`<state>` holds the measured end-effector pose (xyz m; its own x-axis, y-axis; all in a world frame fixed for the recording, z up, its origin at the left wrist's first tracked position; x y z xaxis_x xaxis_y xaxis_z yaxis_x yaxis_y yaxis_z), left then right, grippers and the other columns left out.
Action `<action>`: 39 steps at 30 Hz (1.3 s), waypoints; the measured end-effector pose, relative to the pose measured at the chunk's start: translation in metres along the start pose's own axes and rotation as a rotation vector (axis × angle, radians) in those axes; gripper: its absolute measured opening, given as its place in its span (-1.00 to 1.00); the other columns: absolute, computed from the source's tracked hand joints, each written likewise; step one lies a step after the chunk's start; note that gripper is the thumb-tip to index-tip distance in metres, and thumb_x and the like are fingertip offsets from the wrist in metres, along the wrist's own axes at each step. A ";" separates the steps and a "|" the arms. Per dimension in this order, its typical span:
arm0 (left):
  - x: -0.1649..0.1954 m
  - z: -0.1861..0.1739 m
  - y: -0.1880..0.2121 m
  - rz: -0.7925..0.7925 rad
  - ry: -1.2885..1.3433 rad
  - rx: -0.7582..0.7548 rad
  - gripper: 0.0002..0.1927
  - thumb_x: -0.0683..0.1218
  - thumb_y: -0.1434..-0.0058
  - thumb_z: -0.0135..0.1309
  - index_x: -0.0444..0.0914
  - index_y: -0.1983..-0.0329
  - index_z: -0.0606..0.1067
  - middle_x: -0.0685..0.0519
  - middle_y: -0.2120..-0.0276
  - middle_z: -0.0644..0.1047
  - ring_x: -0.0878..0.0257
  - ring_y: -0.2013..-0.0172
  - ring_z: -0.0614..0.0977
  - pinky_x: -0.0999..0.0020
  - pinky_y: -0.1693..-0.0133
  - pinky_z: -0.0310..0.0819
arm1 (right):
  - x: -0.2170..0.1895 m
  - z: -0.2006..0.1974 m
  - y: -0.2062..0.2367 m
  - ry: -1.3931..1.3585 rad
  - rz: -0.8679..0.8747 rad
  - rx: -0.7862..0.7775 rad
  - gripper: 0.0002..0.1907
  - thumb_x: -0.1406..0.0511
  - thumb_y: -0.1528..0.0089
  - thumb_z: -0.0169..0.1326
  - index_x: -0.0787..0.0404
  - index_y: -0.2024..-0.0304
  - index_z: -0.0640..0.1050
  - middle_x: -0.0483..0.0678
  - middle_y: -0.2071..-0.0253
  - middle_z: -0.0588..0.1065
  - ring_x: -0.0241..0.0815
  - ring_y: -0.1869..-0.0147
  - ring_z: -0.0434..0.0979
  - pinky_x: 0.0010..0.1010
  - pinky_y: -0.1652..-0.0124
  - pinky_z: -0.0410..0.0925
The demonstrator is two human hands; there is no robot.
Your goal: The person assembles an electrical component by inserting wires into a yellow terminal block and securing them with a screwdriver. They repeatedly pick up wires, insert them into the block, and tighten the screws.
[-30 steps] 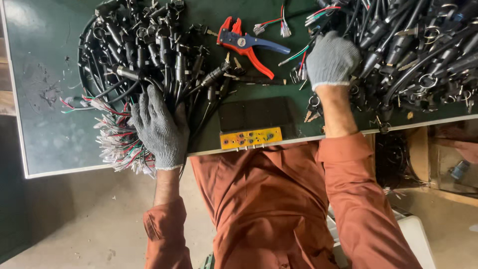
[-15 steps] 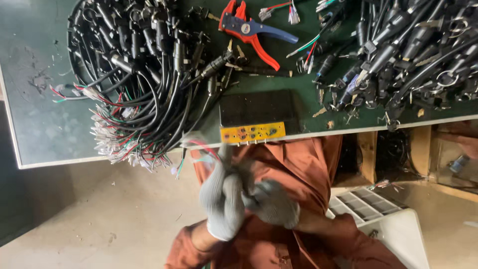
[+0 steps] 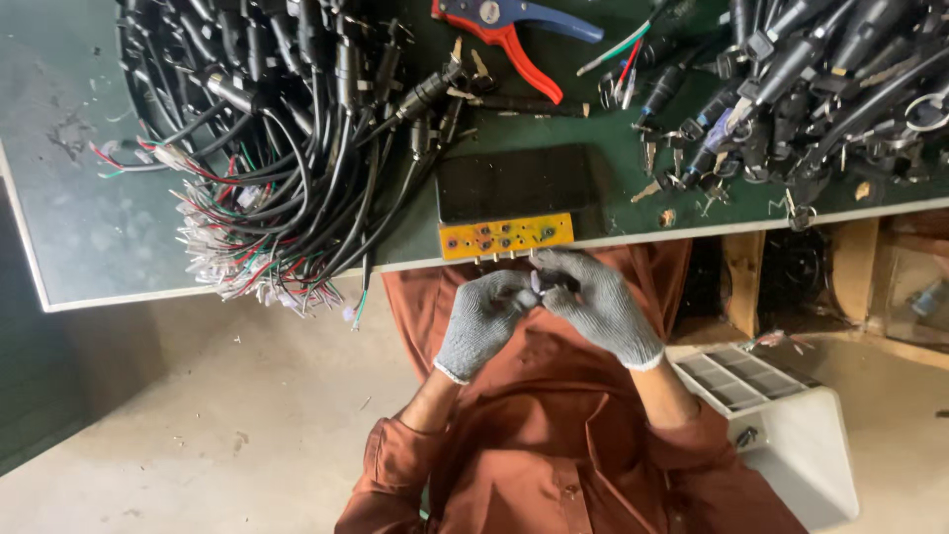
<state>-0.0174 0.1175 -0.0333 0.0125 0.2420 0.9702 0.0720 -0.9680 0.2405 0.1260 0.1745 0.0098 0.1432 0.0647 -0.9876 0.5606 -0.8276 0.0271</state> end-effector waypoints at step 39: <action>0.011 -0.012 0.004 0.105 -0.075 0.341 -0.83 -0.20 -0.35 0.15 -0.37 0.35 0.48 -0.03 0.49 0.46 0.25 0.48 0.41 0.33 0.39 0.31 | 0.070 0.009 0.010 -0.081 0.256 0.407 -0.79 0.28 -0.29 0.24 0.35 0.17 0.66 -0.09 0.33 0.64 -0.40 0.34 0.57 -0.58 0.35 0.41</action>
<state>-0.0292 0.1158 -0.0216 0.1093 0.1593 0.9812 0.3952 -0.9127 0.1042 0.1345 0.1660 -0.0600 0.1620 -0.1999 -0.9663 0.1492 -0.9631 0.2242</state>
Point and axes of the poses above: each hand's wrist, its own y-axis away from the middle knuckle, its own z-axis out of the palm, x = y × z, the point moved 8 cm from there along -y, towards the middle knuckle
